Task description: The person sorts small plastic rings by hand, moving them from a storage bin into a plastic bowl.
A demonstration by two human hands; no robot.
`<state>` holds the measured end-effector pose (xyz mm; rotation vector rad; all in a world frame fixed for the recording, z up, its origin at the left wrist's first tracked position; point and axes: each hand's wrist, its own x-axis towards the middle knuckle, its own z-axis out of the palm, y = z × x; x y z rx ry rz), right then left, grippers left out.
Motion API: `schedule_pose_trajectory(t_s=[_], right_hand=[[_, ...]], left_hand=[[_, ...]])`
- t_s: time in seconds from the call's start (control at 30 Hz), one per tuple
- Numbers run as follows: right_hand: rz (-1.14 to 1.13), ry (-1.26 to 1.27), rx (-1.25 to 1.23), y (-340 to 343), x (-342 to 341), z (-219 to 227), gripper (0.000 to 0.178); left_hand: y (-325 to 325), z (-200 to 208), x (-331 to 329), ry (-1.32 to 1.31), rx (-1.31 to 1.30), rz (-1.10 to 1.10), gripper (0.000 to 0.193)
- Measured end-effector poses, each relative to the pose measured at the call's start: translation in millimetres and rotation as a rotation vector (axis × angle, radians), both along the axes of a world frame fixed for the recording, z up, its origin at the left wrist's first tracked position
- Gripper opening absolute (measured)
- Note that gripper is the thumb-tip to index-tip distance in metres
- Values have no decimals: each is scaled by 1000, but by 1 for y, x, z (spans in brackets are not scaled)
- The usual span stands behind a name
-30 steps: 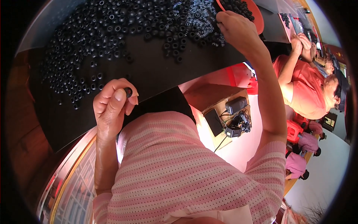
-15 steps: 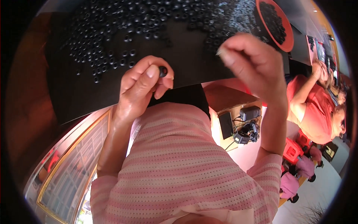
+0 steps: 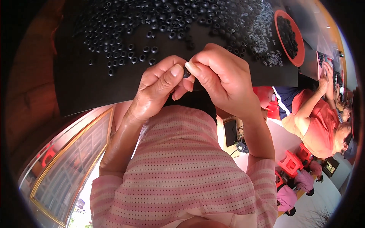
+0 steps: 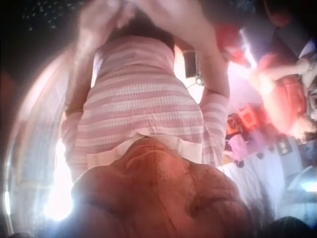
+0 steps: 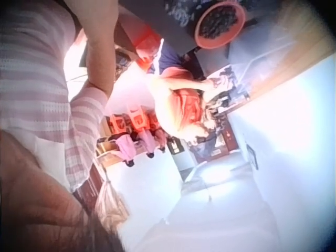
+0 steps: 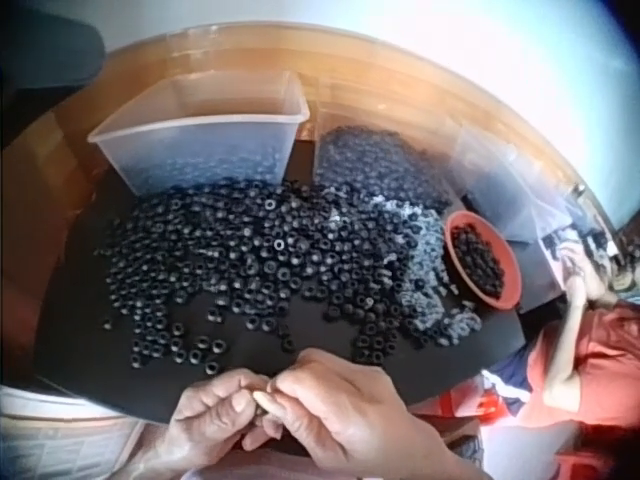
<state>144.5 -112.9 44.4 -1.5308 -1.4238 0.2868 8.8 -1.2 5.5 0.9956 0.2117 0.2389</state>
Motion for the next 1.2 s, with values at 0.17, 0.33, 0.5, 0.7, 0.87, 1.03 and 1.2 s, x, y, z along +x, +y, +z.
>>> schedule_pose_trajectory(t_s=[0.17, 0.33, 0.5, 0.7, 0.87, 1.03, 1.2], right_hand=[[-114, -174, 120, 3, -11, -11, 13], [-201, -403, 237, 6, -23, -33, 38], [-172, -437, 138, -4, -28, -26, 47], [-118, -219, 108, -7, -28, -24, 36], [-268, -194, -20, -14, 4, -7, 24], [-384, -486, -164, 2, 59, -17, 18], [-344, -601, -267, 19, 68, -12, 20]], left_hand=[[0, -4, 1, -24, -82, 16, 35], [-5, 3, 1, 36, -189, 136, 34], [-1, -1, -3, 7, -120, 78, 34], [1, -2, -1, -15, -66, 39, 33], [4, -2, 0, -36, -98, -22, 32], [4, 2, -2, 6, -52, -39, 39], [5, -1, -4, -16, -68, -36, 38]])
